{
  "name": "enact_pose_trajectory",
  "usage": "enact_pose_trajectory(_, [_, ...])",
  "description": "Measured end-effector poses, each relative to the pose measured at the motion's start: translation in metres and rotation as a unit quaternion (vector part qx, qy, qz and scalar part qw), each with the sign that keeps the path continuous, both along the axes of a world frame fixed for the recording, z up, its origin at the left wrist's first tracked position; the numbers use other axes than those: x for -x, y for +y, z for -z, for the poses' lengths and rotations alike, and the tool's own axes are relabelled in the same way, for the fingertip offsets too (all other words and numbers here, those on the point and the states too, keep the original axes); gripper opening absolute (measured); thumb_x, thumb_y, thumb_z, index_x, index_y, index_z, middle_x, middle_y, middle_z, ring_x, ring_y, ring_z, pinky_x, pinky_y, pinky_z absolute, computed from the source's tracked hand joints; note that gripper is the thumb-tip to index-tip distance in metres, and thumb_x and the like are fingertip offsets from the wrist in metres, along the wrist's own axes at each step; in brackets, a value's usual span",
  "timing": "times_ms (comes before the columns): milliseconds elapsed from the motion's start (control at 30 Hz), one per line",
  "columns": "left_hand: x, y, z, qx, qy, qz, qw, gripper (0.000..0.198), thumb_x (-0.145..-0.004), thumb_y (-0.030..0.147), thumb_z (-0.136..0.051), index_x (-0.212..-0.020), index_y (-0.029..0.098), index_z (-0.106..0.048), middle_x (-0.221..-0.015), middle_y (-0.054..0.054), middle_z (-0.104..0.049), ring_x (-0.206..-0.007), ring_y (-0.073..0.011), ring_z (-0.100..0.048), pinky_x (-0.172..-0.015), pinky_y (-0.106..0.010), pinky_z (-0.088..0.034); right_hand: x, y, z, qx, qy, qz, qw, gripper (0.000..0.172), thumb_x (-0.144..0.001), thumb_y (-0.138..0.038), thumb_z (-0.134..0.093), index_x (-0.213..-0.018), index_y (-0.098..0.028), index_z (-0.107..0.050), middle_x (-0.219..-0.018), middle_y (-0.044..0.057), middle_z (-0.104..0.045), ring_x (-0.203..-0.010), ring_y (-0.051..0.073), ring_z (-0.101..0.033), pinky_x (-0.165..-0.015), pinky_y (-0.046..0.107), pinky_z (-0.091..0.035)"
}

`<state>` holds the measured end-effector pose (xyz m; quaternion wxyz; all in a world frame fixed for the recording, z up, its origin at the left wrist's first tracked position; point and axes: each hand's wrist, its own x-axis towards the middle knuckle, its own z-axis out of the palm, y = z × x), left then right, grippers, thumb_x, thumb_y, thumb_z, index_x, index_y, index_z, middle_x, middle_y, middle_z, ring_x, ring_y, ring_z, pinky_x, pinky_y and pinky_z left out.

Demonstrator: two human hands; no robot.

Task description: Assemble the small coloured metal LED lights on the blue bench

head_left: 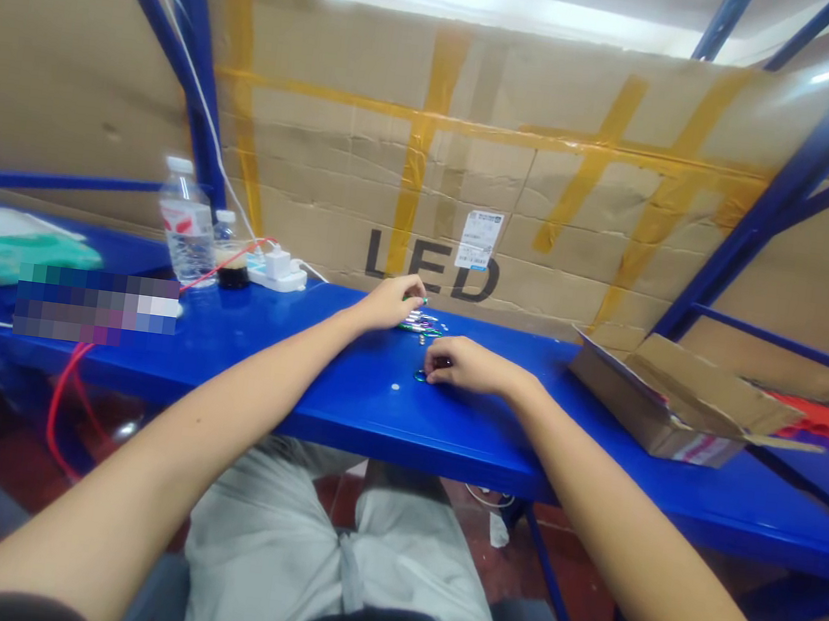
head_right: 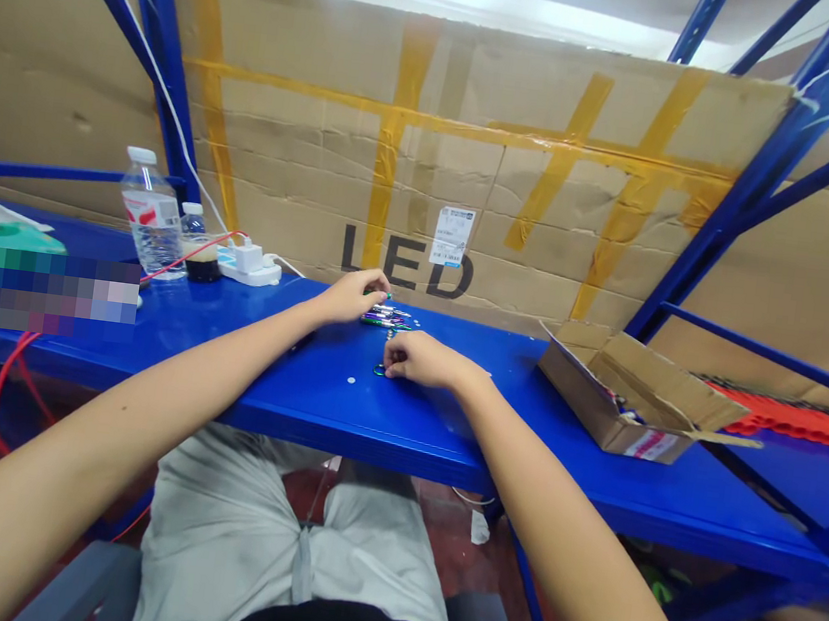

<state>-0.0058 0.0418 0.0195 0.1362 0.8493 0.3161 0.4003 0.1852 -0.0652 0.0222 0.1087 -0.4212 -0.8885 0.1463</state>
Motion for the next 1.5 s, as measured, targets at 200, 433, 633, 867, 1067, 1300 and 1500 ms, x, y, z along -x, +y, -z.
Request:
enact_pose_trajectory(200, [0.004, 0.003, -0.002, 0.001, -0.017, -0.002, 1.0, 0.007, -0.086, 0.019, -0.058, -0.09, 0.017, -0.063, -0.092, -0.005, -0.069, -0.089, -0.0196, -0.062, -0.086, -0.034, -0.048, 0.008, 0.005, 0.005, -0.018, 0.027, -0.054, 0.998, 0.009, -0.081, -0.012, -0.065, -0.08, -0.018, -0.071, -0.09, 0.005, -0.072, -0.086, 0.019, -0.064, -0.083, 0.031, -0.048])
enact_pose_trajectory(433, [0.013, 0.016, -0.001, 0.002, -0.017, -0.004, 1.0, 0.008, -0.084, 0.022, -0.062, -0.089, 0.016, -0.065, -0.09, -0.005, -0.07, -0.087, -0.019, -0.062, -0.084, -0.034, -0.048, 0.015, 0.022, 0.018, -0.135, 0.071, 0.029, 0.988, 0.01, -0.084, -0.009, -0.059, -0.089, -0.017, -0.062, -0.086, 0.004, -0.065, -0.076, 0.017, -0.055, -0.075, 0.03, -0.044])
enact_pose_trajectory(633, [0.031, 0.028, -0.006, 0.057, 0.067, 0.078, 0.993, 0.015, -0.077, 0.023, -0.065, -0.091, 0.016, -0.068, -0.09, -0.005, -0.072, -0.085, -0.018, -0.065, -0.081, -0.031, -0.049, 0.022, 0.044, 0.036, -0.23, 0.088, 0.072, 0.966, 0.01, -0.087, -0.007, -0.057, -0.086, -0.015, -0.062, -0.096, 0.011, -0.063, -0.087, 0.021, -0.056, -0.083, 0.033, -0.044])
enact_pose_trajectory(867, [0.041, 0.015, -0.008, 0.083, 0.171, 0.128, 0.973, 0.017, -0.071, 0.022, -0.069, -0.087, 0.018, -0.072, -0.087, -0.002, -0.073, -0.081, -0.0167, -0.065, -0.074, -0.027, -0.047, 0.023, 0.05, 0.052, -0.237, 0.113, 0.094, 0.96, 0.009, -0.087, -0.011, -0.061, -0.087, -0.016, -0.067, -0.097, 0.011, -0.062, -0.09, 0.023, -0.058, -0.086, 0.035, -0.046])
enact_pose_trajectory(1067, [0.04, 0.012, -0.004, 0.078, 0.165, 0.109, 0.977, 0.016, -0.072, 0.024, -0.067, -0.087, 0.019, -0.072, -0.088, -0.003, -0.074, -0.082, -0.0182, -0.066, -0.074, -0.028, -0.048, 0.021, 0.046, 0.048, -0.217, 0.123, 0.091, 0.964, 0.017, -0.09, -0.012, -0.057, -0.086, -0.016, -0.073, -0.095, 0.011, -0.071, -0.09, 0.024, -0.064, -0.085, 0.034, -0.047])
enact_pose_trajectory(1300, [0.042, 0.016, -0.003, 0.08, 0.145, 0.09, 0.982, 0.014, -0.072, 0.022, -0.068, -0.084, 0.018, -0.073, -0.087, -0.004, -0.075, -0.082, -0.0187, -0.067, -0.075, -0.029, -0.049, 0.018, 0.045, 0.047, -0.199, 0.139, 0.102, 0.965, 0.018, -0.09, -0.01, -0.056, -0.096, -0.018, -0.071, -0.094, 0.008, -0.075, -0.088, 0.022, -0.067, -0.082, 0.031, -0.046])
enact_pose_trajectory(1500, [0.038, 0.014, 0.001, 0.069, 0.13, 0.105, 0.983, 0.014, -0.067, 0.022, -0.073, -0.081, 0.02, -0.076, -0.083, -0.002, -0.076, -0.08, -0.0186, -0.068, -0.073, -0.029, -0.049, 0.017, 0.047, 0.048, -0.195, 0.121, 0.085, 0.97, 0.021, -0.09, -0.01, -0.053, -0.088, -0.018, -0.072, -0.09, 0.008, -0.076, -0.086, 0.022, -0.068, -0.082, 0.031, -0.047])
